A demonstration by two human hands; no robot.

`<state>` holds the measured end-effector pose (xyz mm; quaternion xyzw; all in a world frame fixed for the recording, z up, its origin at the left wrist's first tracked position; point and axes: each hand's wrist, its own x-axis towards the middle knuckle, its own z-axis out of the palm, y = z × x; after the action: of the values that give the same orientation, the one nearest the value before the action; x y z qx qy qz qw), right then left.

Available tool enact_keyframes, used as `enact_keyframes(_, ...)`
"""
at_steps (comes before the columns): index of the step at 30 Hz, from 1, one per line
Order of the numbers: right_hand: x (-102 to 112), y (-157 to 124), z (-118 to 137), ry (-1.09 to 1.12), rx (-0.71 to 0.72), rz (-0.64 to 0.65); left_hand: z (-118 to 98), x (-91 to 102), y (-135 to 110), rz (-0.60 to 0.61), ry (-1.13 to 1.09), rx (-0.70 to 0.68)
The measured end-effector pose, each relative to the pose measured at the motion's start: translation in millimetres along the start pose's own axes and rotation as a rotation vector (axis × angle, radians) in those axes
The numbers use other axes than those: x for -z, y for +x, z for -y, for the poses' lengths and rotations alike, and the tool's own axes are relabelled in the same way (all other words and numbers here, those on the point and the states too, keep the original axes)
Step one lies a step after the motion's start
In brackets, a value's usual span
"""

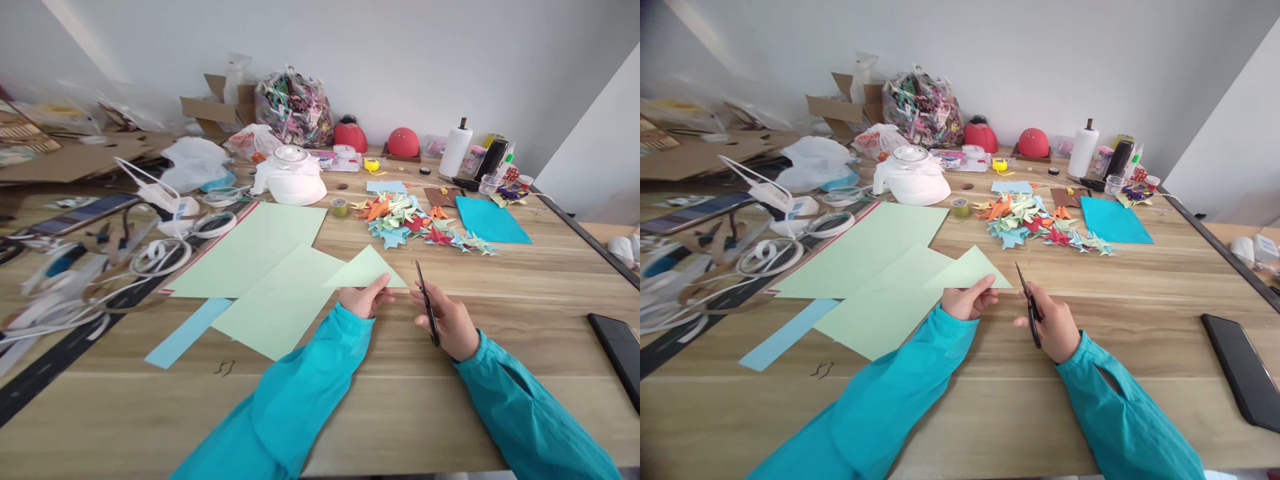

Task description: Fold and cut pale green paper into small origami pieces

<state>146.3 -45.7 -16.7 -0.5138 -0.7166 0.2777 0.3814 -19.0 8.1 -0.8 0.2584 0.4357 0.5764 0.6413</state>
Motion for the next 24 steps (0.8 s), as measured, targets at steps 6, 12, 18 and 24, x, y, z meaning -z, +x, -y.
enact_keyframes(6, 3.4, 1.1, 4.9, -0.143, 0.153, -0.033, 1.5, 0.2, 0.1, 0.016, 0.022, -0.034)
enact_keyframes(12, 6.0, 3.2, 7.2, -0.350, 0.154, -0.079, 1.0, -0.6, -4.0, 0.065, 0.074, -0.038)
enact_keyframes(18, 2.3, 1.6, 4.5, -0.468, 0.141, -0.052, 3.0, -0.5, -6.2, 0.131, 0.046, -0.005)
enact_keyframes(24, 1.6, -0.3, 4.4, -0.519, 0.146, -0.102, 3.7, -1.5, -8.0, 0.179, 0.017, 0.025)
